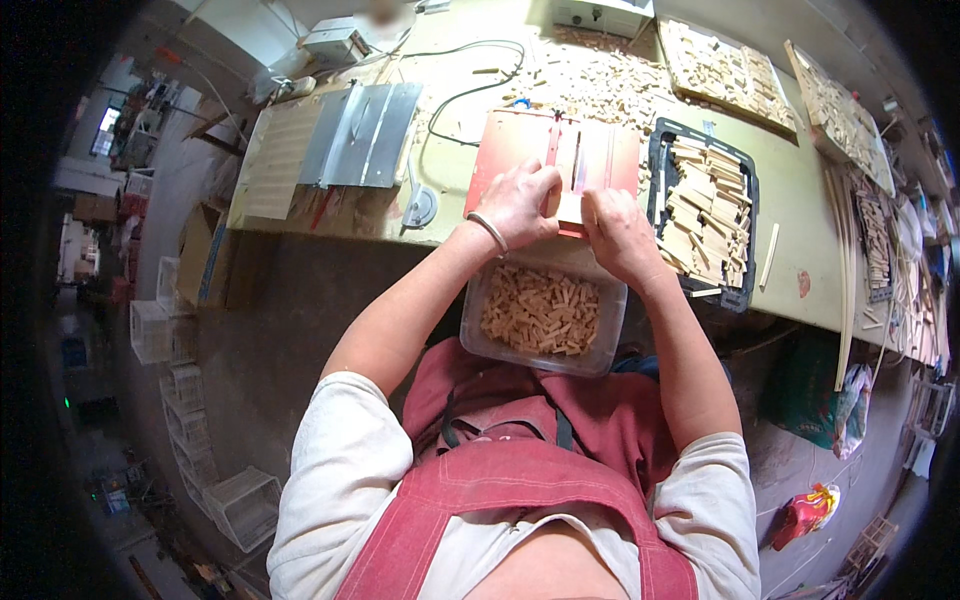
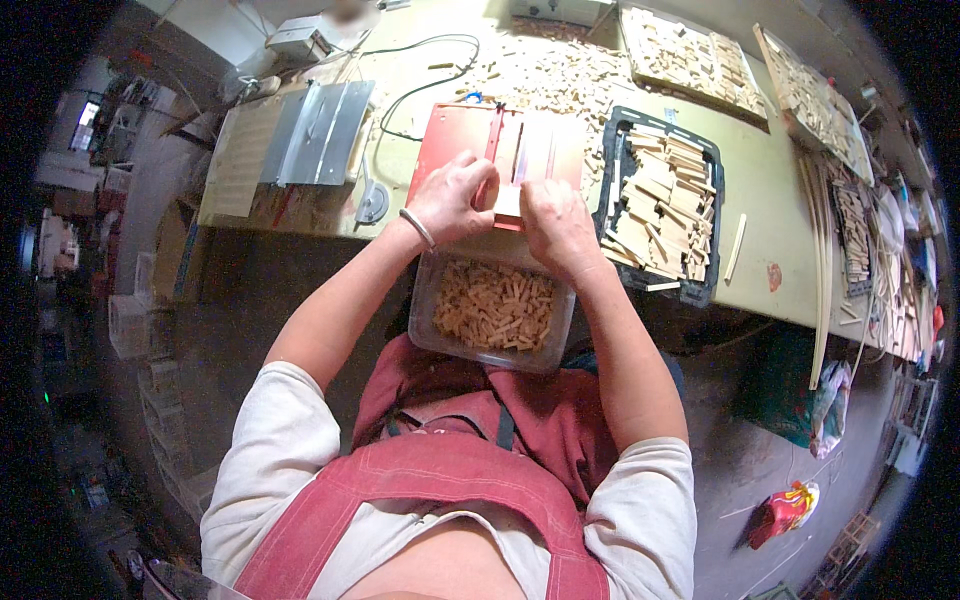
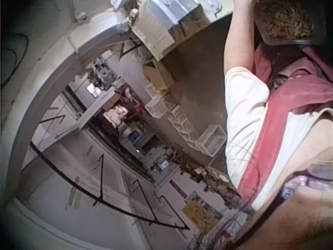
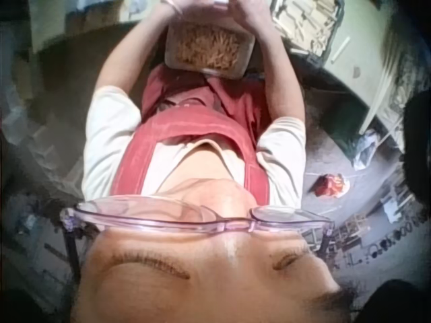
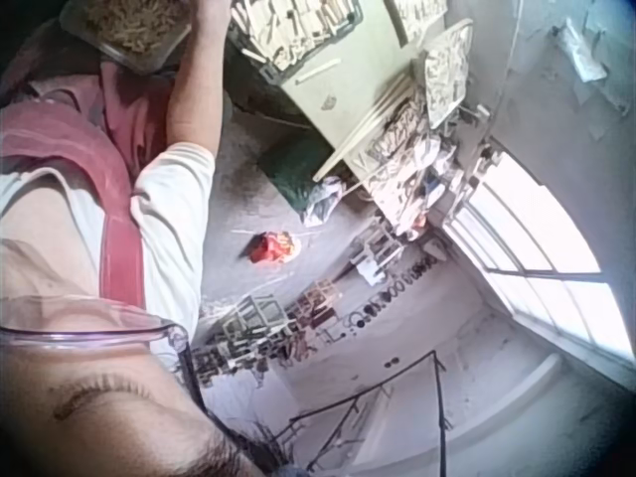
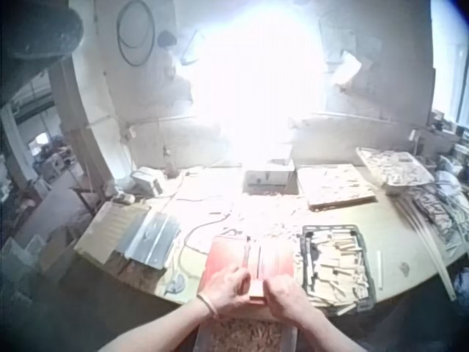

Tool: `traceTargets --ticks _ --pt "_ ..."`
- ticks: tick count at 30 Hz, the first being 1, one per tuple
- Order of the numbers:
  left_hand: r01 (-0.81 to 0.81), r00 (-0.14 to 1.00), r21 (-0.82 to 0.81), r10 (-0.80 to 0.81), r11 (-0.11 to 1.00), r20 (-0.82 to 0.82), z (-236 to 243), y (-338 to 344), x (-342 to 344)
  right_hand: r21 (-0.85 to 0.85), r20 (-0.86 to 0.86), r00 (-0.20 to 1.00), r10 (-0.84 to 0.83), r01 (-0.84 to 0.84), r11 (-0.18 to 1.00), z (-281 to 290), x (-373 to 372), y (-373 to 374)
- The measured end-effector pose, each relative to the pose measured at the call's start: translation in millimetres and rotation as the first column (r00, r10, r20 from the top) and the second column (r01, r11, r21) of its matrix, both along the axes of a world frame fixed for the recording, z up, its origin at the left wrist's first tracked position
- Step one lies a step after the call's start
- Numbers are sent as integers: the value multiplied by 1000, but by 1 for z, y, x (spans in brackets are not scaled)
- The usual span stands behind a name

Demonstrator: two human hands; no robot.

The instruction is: The person repeatedly picks up small wooden blocks from a tray, places them on a red planer, and pushes them through to shape the edges. The shaped pieces are then returned to the tray. The process is repeated continuously throughout the clip.

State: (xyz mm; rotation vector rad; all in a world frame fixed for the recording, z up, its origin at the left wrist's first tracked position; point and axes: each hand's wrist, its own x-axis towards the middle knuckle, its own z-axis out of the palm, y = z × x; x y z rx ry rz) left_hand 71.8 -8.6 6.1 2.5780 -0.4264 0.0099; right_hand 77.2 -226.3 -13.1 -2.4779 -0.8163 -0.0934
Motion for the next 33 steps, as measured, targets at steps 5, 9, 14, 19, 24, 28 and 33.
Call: traceTargets --ticks 5,9,14,19,24,28,33 --pt "-14 1000 4 14 1000 -9 -1 -1 1 30 6 1000 -29 29 999 -12 1 -1" --pt "-20 999 29 22 999 -41 4 -1 1 44 -48 998 -45 47 998 -11 4 0" --pt "-31 991 66 39 997 -128 13 -3 11 88 -16 999 -38 39 995 -10 12 0" --pt "-15 999 51 17 999 -39 4 -1 26 49 -45 997 -65 68 997 -9 24 3" --pt "6 999 44 -4 999 -42 -2 1 41 61 -4 996 -92 92 994 -11 34 4" --pt "8 993 62 0 998 -121 -1 2 54 69 1 994 -105 105 992 -12 43 5" --pt "12 1000 14 -12 1000 -9 -7 4 63 60 -27 992 -123 125 990 -15 56 5"
